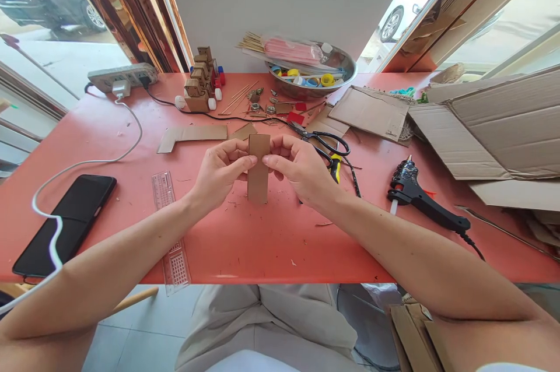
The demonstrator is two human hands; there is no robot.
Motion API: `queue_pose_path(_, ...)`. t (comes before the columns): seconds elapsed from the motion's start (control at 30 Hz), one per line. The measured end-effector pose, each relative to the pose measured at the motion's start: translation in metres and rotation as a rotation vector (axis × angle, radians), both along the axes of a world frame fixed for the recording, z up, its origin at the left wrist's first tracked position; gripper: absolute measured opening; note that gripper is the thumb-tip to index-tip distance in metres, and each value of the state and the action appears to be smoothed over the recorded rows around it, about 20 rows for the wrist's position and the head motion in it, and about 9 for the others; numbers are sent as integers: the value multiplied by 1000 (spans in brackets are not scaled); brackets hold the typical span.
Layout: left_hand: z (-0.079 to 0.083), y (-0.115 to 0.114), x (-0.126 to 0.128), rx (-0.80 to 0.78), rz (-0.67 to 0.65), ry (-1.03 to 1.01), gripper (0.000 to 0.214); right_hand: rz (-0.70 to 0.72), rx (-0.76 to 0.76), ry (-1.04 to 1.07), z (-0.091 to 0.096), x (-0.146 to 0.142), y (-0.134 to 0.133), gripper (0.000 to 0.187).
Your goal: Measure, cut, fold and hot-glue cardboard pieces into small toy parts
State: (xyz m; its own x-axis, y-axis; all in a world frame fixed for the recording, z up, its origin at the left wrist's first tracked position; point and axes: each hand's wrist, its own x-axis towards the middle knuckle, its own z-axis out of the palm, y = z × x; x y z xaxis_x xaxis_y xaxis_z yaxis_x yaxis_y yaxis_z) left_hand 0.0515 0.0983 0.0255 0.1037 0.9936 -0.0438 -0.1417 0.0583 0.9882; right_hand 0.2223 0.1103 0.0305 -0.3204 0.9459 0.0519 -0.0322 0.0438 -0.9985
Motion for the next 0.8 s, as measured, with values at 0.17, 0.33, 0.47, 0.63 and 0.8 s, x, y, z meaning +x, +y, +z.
queue_pose_path(0.17,0,-1,0,9,9,6,34,1,1,-29,-2,-1,-1,26)
queue_pose_path(0.33,-1,0,0,6,5,23,36,35,17,-61,-7,-1,2,26)
queue_pose_path(0.47,-3,1,-2,-28,12,5,35,-126,266,-119,3,6,-4,24)
queue_pose_path(0.63,-4,3,-3,-23,33,-32,30,194,644,-284,22,15,-14,10)
queue_pose_path(0.8,-5,3,-3,-22,30,-27,33,-82,333,-161,8,8,-3,22)
